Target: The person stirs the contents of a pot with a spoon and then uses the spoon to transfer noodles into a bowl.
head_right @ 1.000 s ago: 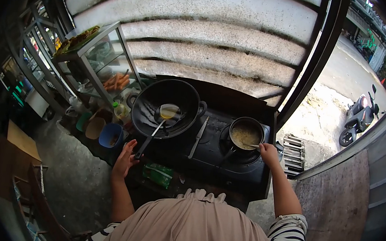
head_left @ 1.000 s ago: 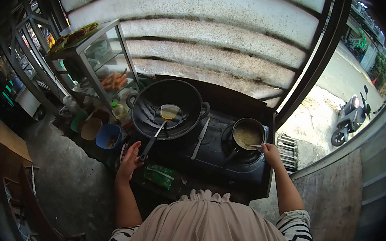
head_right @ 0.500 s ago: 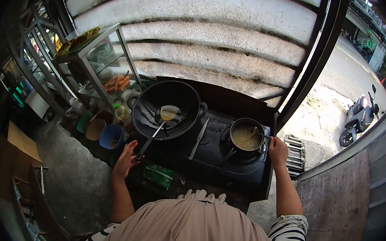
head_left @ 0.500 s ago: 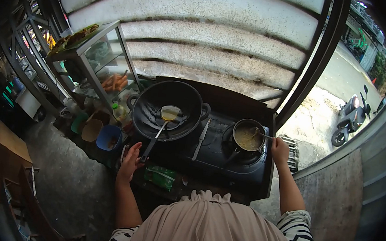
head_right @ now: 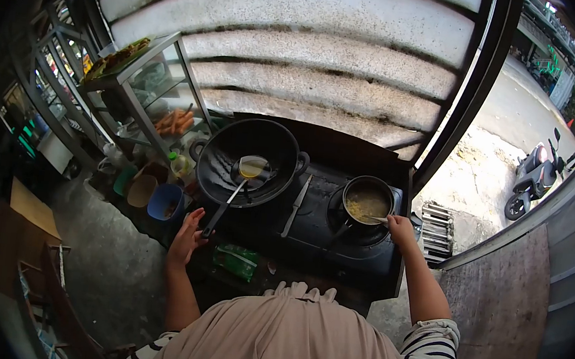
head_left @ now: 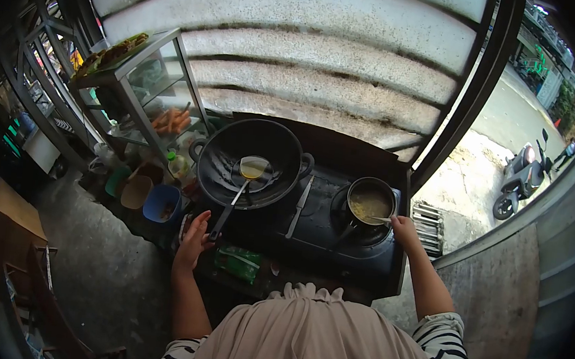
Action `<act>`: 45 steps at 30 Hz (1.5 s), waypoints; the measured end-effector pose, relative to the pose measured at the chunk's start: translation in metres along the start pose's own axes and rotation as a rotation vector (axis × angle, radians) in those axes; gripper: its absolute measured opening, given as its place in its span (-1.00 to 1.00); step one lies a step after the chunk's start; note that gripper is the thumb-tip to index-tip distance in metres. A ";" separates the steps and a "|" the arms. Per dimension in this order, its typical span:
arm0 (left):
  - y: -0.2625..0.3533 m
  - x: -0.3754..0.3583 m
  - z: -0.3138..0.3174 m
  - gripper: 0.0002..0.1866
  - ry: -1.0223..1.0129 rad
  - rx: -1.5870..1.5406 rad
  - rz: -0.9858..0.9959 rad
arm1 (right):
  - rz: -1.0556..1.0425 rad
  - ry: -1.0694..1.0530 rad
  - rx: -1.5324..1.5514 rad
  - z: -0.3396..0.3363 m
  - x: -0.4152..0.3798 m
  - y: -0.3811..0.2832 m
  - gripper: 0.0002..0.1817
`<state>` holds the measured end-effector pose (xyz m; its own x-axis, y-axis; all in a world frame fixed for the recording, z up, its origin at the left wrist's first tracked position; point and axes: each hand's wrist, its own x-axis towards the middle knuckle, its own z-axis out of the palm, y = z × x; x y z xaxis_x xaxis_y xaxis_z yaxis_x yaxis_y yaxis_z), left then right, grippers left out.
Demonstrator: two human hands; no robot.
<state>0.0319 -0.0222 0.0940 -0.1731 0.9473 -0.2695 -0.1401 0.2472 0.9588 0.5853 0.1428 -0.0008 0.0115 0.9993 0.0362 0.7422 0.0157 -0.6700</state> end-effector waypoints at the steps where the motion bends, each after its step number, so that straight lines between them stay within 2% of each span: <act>1: 0.000 0.000 0.000 -0.50 0.000 0.000 -0.001 | 0.171 -0.078 0.258 -0.002 0.000 0.001 -0.64; 2: -0.001 0.000 0.000 -0.49 0.001 -0.001 0.000 | 0.341 -0.156 0.516 -0.002 0.000 0.002 -0.63; 3: -0.001 0.001 -0.001 -0.49 0.003 -0.003 0.001 | 0.341 -0.156 0.516 -0.004 -0.002 0.004 -0.63; 5: -0.002 0.001 -0.001 -0.48 0.001 -0.003 0.003 | 0.578 -0.209 0.840 -0.012 -0.010 -0.009 -0.67; 8: -0.002 0.001 -0.002 -0.47 -0.001 -0.001 0.005 | 0.677 -0.213 1.020 -0.006 -0.005 0.009 -0.72; 11: -0.002 0.001 -0.001 -0.47 -0.004 0.001 0.009 | 0.665 -0.183 1.139 -0.001 -0.006 0.016 -0.72; 15: 0.000 0.000 -0.001 -0.47 -0.008 0.008 0.012 | 0.626 -0.218 1.049 -0.011 -0.012 -0.001 -0.72; 18: -0.002 0.002 -0.002 -0.47 -0.004 0.005 0.015 | 0.615 -0.158 1.077 -0.021 -0.015 -0.011 -0.71; 20: -0.002 0.002 -0.002 -0.47 -0.006 0.009 0.017 | 0.543 -0.146 1.003 -0.023 -0.015 -0.012 -0.71; 24: 0.000 0.001 0.000 -0.47 -0.002 0.003 0.015 | 0.545 -0.184 0.949 -0.028 -0.004 0.004 -0.66; 26: -0.002 0.002 -0.001 -0.46 -0.003 0.003 0.014 | -0.051 0.217 -0.025 -0.028 -0.003 -0.009 -0.64; 27: -0.003 0.002 -0.002 -0.46 -0.002 0.002 0.015 | -0.163 0.304 -0.136 -0.032 -0.007 -0.014 -0.65; 28: -0.002 0.002 -0.002 -0.46 -0.002 0.003 0.015 | -0.162 0.304 -0.135 -0.042 -0.012 -0.035 -0.65; 30: -0.002 0.002 -0.001 -0.45 -0.002 0.012 0.019 | -0.286 0.198 -0.494 -0.059 -0.019 -0.065 -0.64; 32: 0.000 0.001 0.001 -0.45 0.002 0.017 0.018 | -0.329 0.203 -0.530 -0.072 -0.020 -0.085 -0.67; 35: 0.001 0.001 0.002 -0.44 0.007 0.018 0.019 | -0.542 0.259 -0.642 -0.083 -0.016 -0.101 -0.73; 36: 0.001 0.001 0.001 -0.44 0.005 0.019 0.019 | -0.542 0.258 -0.641 -0.083 -0.015 -0.106 -0.73; 38: 0.001 0.000 0.001 -0.44 0.004 0.021 0.016 | -0.719 0.193 -0.732 -0.085 -0.013 -0.114 -0.75; 42: 0.001 0.000 0.000 -0.45 0.011 0.013 0.025 | -0.694 0.279 -0.689 -0.089 -0.009 -0.122 -0.78; 45: -0.001 -0.001 -0.003 -0.46 0.019 0.014 0.018 | -0.773 0.146 -0.652 -0.077 -0.009 -0.112 -0.77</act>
<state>0.0295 -0.0237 0.0931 -0.1939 0.9476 -0.2539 -0.1233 0.2333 0.9646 0.5537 0.1296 0.1316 -0.5760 0.7092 0.4065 0.8010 0.5890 0.1073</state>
